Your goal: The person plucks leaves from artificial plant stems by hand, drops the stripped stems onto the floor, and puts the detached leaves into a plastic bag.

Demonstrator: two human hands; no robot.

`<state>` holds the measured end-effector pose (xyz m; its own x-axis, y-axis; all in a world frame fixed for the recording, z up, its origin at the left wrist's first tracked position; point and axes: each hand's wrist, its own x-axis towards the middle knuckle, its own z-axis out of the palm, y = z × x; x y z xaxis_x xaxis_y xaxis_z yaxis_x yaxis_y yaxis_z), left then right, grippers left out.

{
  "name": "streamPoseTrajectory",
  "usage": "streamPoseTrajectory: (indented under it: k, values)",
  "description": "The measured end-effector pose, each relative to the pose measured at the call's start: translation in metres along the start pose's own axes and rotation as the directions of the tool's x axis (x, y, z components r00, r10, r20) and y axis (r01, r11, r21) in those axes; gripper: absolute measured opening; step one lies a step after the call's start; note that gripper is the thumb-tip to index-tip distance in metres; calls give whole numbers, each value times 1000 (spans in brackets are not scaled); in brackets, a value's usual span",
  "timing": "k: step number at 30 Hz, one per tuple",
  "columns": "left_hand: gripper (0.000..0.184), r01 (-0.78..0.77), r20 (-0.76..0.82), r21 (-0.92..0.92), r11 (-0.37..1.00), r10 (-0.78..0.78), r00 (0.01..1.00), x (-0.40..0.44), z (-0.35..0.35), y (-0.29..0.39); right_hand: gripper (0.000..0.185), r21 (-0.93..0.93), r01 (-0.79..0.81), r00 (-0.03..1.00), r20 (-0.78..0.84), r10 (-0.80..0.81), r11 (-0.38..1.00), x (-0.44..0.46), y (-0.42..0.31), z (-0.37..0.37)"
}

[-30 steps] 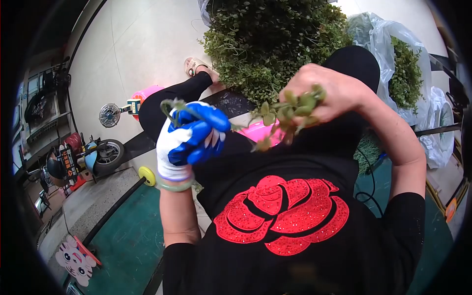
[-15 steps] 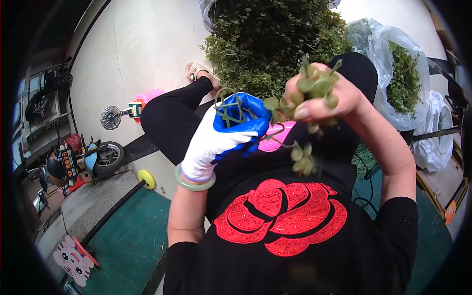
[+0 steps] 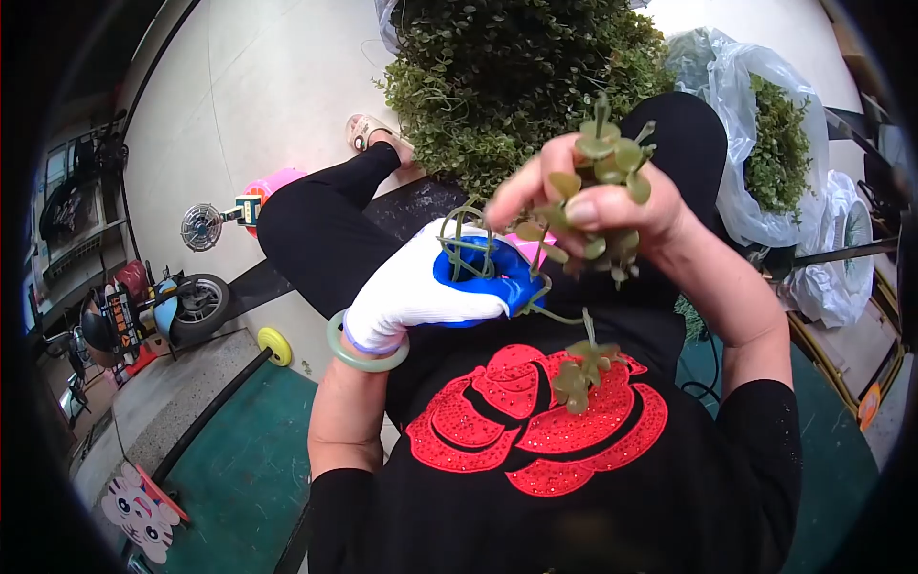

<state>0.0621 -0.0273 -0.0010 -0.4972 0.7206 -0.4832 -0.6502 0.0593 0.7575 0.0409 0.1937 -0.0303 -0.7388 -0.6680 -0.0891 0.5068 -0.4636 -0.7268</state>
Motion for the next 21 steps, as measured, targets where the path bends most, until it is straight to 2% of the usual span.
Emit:
streamPoseTrajectory:
  k: [1,3,5,8,10,11,12,13,14,15,16,17,18,19,21]
  values:
    - [31,-12,-20,148,989,15,1000,1,-4,-6,22,42,-52,999,-13,53,998,-2,2,6]
    - [28,74,-101,167,983,-58,993,-2,-4,-8,22,163,-150,988,-7,153,975,-5,8,12]
    - [25,100,-121,156,983,-81,989,-3,3,-5,19,183,-108,991,-56,121,977,0,18,11]
    - [22,-167,-198,-46,985,155,968,-2,0,-24,16,199,-107,984,-120,132,974,6,24,11]
    - [24,-40,-116,269,962,74,991,0,-1,-16,16,206,-107,986,-106,131,973,9,28,10]
    - [25,44,-110,439,897,5,994,3,3,-9,18,222,-121,988,-63,139,967,9,26,11]
    - [26,121,-116,594,796,-64,991,5,6,-4,18,109,-117,992,-21,120,987,9,28,11]
    - [29,-10,-45,806,592,77,996,5,5,-3,19,-5,-105,994,22,105,994,7,31,9]
    - [28,-134,24,787,603,187,982,3,1,-9,19,-122,-83,994,65,91,989,5,32,6]
    - [27,-66,41,806,589,55,998,-2,-5,-4,18,-560,82,984,176,22,825,4,14,-1]
    - [26,5,49,824,567,-81,996,-9,-11,1,16,-720,326,945,269,-187,613,3,12,-12]
    - [23,-130,67,881,454,151,986,-23,-8,-1,15,-753,349,905,117,-409,558,-11,6,-43]
    - [25,-30,32,894,447,3,999,-32,-11,1,19,-620,383,882,25,-470,685,-23,-24,-80]
    - [25,74,-107,831,551,28,994,-42,-16,-3,25,-464,440,848,-67,-526,769,-35,-55,-118]
    - [26,230,-406,663,712,83,910,-50,-19,-2,34,-245,324,918,-151,-366,914,-33,-80,-113]
